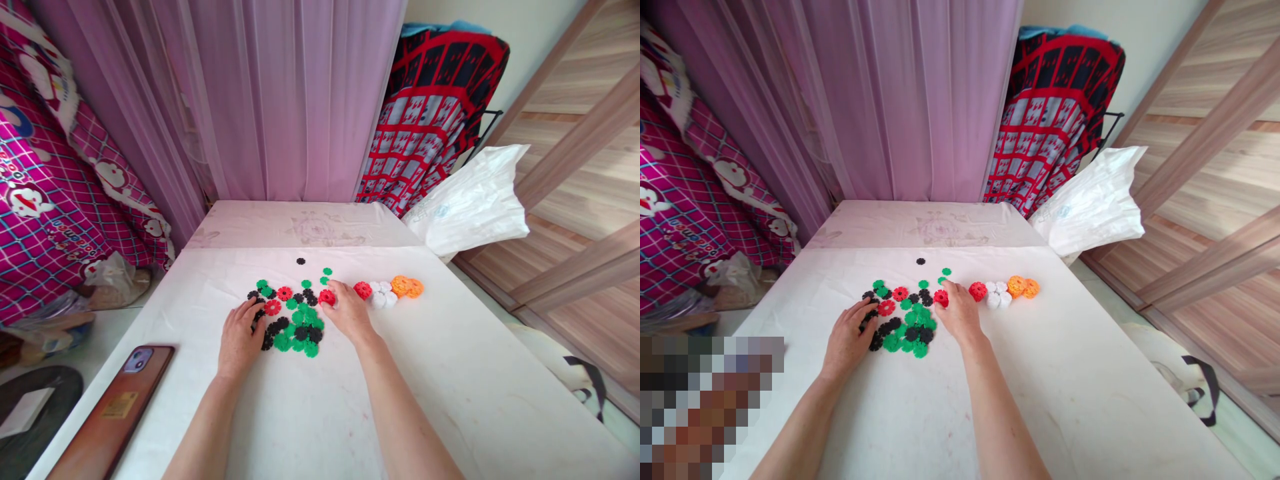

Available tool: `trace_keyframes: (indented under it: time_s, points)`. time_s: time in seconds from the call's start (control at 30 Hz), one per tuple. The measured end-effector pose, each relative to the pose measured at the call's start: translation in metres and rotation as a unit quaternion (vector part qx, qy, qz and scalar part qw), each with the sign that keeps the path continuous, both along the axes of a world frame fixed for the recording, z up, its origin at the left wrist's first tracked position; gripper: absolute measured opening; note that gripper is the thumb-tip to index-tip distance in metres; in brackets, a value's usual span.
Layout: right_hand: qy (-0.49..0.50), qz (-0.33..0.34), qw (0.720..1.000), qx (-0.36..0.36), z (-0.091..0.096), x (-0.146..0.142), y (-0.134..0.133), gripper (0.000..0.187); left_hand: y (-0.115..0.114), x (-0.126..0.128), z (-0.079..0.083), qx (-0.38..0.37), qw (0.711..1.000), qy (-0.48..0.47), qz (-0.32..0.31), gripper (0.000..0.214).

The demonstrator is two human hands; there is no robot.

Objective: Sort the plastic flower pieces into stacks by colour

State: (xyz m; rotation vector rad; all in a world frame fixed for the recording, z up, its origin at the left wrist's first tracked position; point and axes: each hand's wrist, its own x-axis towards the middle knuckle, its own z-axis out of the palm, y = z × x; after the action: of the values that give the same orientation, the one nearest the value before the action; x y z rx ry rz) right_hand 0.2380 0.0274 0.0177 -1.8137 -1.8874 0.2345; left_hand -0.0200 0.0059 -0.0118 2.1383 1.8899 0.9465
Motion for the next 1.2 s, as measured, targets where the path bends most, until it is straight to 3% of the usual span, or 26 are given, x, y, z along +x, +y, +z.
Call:
trace_keyframes:
  time_s: [0.5,0.7,0.87,1.0,1.2]
  points:
    - [-0.009,-0.010,1.000,-0.021,0.001,-0.001,-0.001,0.048,0.000,-0.001,0.002,-0.003,1.000,-0.008,-0.005,0.033]
    - [-0.015,-0.004,1.000,-0.020,0.012,-0.003,-0.003,0.048,0.000,0.000,0.002,-0.007,1.000,-0.006,-0.002,0.034]
    - [-0.039,0.077,0.996,0.009,0.024,-0.032,0.005,0.031,0.000,0.000,0.002,0.003,1.000,-0.008,0.000,0.036]
    - [-0.073,0.142,0.987,-0.013,0.028,-0.065,0.019,0.024,0.000,-0.001,0.001,0.004,1.000,-0.022,0.005,0.036]
    - [-0.120,0.133,0.982,-0.059,0.020,-0.085,0.034,0.023,0.002,-0.001,-0.004,0.010,0.999,-0.035,0.005,0.036]
